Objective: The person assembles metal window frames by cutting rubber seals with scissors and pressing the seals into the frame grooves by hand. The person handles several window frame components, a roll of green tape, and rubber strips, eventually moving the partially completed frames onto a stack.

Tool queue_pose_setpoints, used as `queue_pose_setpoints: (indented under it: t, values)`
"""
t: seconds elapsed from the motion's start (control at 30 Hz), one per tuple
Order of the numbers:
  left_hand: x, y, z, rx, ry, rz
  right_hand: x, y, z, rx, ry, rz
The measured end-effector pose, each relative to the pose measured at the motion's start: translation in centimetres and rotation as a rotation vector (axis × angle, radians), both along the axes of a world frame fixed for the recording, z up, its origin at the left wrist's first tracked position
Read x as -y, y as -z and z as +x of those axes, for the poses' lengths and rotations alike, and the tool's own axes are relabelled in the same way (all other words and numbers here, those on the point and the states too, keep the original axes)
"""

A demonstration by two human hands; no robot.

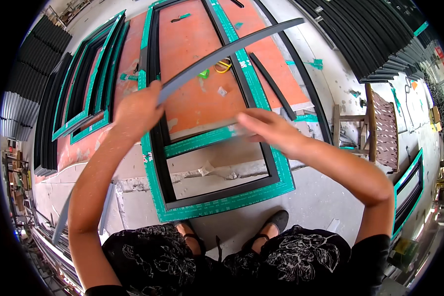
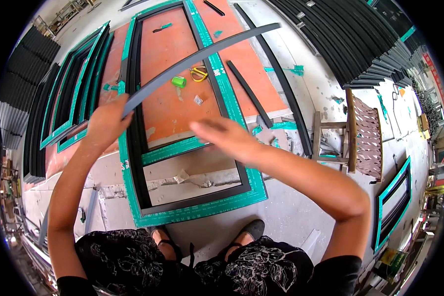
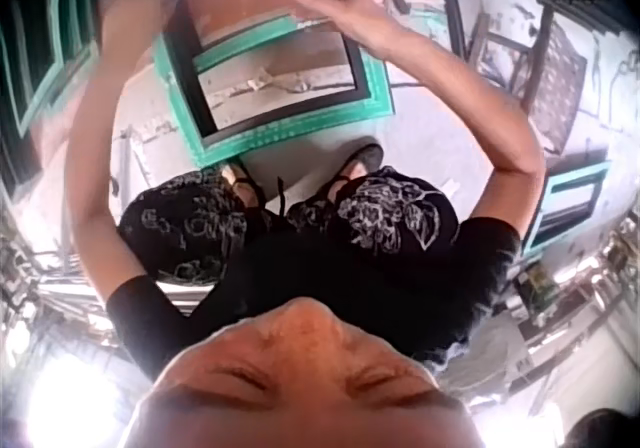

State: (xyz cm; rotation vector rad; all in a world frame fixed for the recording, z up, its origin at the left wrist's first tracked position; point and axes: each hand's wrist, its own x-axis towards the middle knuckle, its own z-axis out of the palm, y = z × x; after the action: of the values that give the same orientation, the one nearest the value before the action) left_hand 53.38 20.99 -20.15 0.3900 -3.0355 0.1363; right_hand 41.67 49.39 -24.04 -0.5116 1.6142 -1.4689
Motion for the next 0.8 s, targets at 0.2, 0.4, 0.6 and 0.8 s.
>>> queue_pose_setpoints:
  t: [0.2,0.4,0.6,0.8]
  values:
    - [-6.1,0.4,-2.2,0.079,0.201,0.158,7.4,-0.4,0.6,0.233,0.317,-0.083]
    - [-2.7,1.6,2.6,0.13,0.107,0.461,5.9,-0.7,-3.5,0.031,0.554,0.027]
    - [3.1,7.4,15.3,0.228,-0.173,0.741,0.4,-3.0,-26.9,-0.24,1.076,-0.049]
    - [1.1,10.0,16.5,0.031,-0.293,0.927,6.6,1.5,-21.6,-0.387,0.699,0.06]
